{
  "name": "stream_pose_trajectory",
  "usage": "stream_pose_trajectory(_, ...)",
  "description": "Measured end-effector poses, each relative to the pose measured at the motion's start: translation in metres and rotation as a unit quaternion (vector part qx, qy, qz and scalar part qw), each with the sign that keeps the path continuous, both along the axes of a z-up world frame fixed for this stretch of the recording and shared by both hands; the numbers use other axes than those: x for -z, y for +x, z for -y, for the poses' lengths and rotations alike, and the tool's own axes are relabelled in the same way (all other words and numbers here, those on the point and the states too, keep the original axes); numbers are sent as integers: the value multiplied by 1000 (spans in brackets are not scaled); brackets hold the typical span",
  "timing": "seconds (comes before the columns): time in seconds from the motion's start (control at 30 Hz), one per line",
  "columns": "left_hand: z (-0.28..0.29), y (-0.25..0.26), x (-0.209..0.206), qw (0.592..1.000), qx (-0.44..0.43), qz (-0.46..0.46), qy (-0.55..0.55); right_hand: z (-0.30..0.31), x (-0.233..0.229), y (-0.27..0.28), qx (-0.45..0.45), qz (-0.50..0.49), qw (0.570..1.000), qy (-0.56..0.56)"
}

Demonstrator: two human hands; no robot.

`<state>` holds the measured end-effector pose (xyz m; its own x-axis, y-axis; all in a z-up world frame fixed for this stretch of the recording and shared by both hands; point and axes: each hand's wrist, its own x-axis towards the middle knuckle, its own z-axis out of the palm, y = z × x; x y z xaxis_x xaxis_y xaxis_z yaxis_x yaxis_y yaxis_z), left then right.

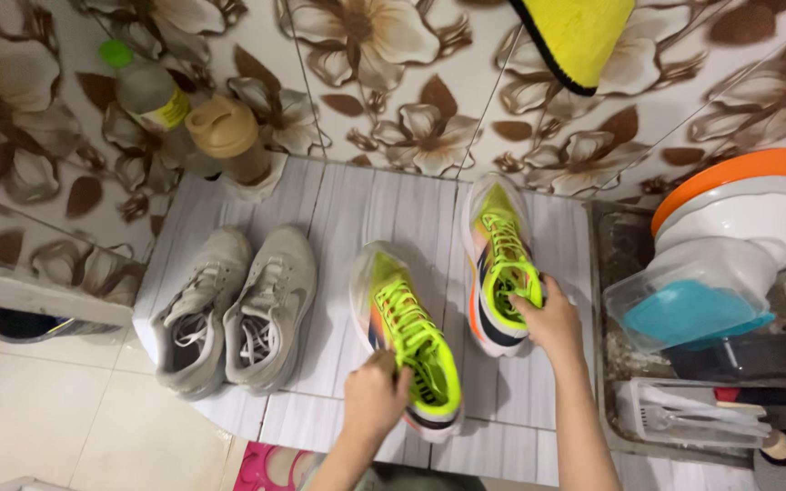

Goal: The person removes the laces from a pair of neon green sneakers and then re-laces one shoe by threading the laces through the eyelets and tying a knot. The person then picks up a pair of white sneakers and begins to handle their laces.

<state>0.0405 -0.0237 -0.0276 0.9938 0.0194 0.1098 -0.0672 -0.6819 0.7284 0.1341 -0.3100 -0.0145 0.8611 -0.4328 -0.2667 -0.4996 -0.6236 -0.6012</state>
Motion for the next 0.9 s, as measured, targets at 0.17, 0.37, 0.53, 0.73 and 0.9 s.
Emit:
stream_pose_trajectory(0.17,-6,52,-4,997,64,32,6,10,-1,5,-56,64,992,-91)
stream_pose_trajectory(0.37,41,123,0,985,131,107,-24,38,-3,-3,25,74,997,2)
stream_pose_trajectory(0.53,69,146,20,981,156,112,-33,49,-2,0,-25,167,978,-119)
stream_pose_trajectory(0.73,74,144,33,983,153,104,-11,45,7,-3,60,45,997,18)
stream_pose_trajectory(0.9,72,138,13,983,135,127,-13,47,-1,-2,-31,92,985,-141)
